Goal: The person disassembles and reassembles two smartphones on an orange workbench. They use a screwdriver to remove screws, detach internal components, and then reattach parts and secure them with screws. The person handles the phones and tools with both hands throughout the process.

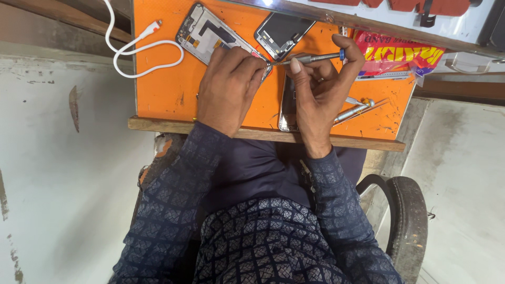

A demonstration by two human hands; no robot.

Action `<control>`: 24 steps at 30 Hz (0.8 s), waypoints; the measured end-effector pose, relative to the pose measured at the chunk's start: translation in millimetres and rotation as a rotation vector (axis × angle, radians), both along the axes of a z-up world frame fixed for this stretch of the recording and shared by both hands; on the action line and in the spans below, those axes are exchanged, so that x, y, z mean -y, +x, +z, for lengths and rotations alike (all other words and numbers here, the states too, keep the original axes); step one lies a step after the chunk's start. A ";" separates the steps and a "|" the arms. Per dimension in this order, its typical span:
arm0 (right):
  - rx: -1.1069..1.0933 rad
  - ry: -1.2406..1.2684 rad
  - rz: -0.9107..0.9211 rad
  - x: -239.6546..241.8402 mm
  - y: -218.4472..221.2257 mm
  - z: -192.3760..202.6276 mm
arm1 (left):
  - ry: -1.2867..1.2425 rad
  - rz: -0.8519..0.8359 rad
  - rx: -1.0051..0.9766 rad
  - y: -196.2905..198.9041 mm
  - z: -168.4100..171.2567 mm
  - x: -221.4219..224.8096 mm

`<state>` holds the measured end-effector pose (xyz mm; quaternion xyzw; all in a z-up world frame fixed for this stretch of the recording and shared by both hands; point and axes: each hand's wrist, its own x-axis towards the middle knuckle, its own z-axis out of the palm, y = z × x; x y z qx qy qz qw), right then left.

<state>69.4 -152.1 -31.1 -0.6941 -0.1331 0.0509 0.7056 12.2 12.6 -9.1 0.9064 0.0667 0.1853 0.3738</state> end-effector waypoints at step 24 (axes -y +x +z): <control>-0.078 0.030 -0.019 -4.5 1.4 5.5 | -0.007 -0.013 -0.022 1.4 1.3 -1.2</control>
